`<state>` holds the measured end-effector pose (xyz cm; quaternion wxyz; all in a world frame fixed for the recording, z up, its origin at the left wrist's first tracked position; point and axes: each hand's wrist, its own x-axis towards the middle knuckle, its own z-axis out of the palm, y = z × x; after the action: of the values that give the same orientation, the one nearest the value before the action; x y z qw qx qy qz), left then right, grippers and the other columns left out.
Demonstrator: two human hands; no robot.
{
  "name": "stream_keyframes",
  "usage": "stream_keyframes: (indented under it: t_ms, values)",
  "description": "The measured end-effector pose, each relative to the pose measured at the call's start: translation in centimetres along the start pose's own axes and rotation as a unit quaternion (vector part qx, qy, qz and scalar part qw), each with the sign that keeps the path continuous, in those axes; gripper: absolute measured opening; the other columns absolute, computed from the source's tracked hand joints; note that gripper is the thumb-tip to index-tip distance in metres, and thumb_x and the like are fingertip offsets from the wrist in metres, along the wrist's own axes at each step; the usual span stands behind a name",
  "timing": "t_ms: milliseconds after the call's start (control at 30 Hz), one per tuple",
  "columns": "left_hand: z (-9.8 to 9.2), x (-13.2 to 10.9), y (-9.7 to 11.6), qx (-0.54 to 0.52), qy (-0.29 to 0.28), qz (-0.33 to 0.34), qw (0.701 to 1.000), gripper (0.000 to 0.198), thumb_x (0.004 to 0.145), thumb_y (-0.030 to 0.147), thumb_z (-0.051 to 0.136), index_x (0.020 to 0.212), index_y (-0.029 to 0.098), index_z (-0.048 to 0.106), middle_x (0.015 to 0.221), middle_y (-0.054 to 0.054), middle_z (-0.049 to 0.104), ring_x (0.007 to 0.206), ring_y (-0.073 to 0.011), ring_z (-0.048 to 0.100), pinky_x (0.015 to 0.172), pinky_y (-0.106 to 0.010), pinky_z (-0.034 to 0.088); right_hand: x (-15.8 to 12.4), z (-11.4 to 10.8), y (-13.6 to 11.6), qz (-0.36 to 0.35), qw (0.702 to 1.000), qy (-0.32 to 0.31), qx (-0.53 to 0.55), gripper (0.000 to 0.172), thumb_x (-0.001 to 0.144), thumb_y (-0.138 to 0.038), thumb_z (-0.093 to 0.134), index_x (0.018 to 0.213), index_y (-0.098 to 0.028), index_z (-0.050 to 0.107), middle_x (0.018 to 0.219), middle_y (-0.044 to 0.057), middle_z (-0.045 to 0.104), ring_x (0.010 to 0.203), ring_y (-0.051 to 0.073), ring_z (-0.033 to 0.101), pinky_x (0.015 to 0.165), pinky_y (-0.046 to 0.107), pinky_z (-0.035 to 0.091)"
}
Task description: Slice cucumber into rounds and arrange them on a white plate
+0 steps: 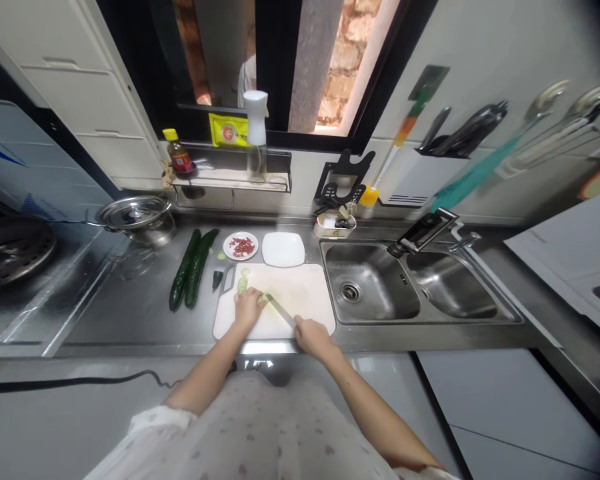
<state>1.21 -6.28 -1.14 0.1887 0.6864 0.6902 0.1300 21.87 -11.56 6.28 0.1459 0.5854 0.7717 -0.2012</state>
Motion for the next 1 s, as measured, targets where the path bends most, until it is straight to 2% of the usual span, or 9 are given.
stream_keyframes:
  t_ms: [400, 700, 1000]
  values:
    - [0.33, 0.22, -0.37, -0.004, 0.016, 0.009, 1.000, 0.024, 0.090, 0.036, 0.051, 0.097, 0.023, 0.069, 0.102, -0.008, 0.065, 0.101, -0.0255, 0.054, 0.091, -0.041, 0.031, 0.30, -0.24, -0.14, -0.004, 1.000, -0.025, -0.010, 0.032, 0.090, -0.019, 0.036, 0.119, -0.018, 0.051, 0.098, 0.014, 0.068, 0.090, 0.024, 0.065, 0.072, 0.032, 0.042]
    - [0.32, 0.03, -0.46, -0.009, 0.020, 0.002, 1.000, 0.021, 0.090, 0.032, 0.051, 0.094, 0.023, 0.070, 0.102, -0.008, 0.066, 0.100, -0.0250, 0.054, 0.089, -0.040, 0.031, 0.60, -0.63, 0.08, -0.020, 0.998, -0.057, -0.035, 0.034, 0.089, -0.016, 0.038, 0.120, -0.017, 0.049, 0.097, 0.015, 0.068, 0.089, 0.025, 0.066, 0.068, 0.030, 0.043]
    - [-0.05, -0.25, -0.11, -0.006, 0.021, -0.010, 1.000, 0.021, 0.090, 0.031, 0.051, 0.090, 0.022, 0.070, 0.101, -0.009, 0.066, 0.100, -0.0251, 0.053, 0.088, -0.039, 0.031, 1.00, -0.64, -0.04, -0.028, 0.997, -0.053, -0.039, 0.033, 0.089, -0.014, 0.037, 0.119, -0.016, 0.049, 0.098, 0.016, 0.068, 0.090, 0.025, 0.066, 0.068, 0.031, 0.045]
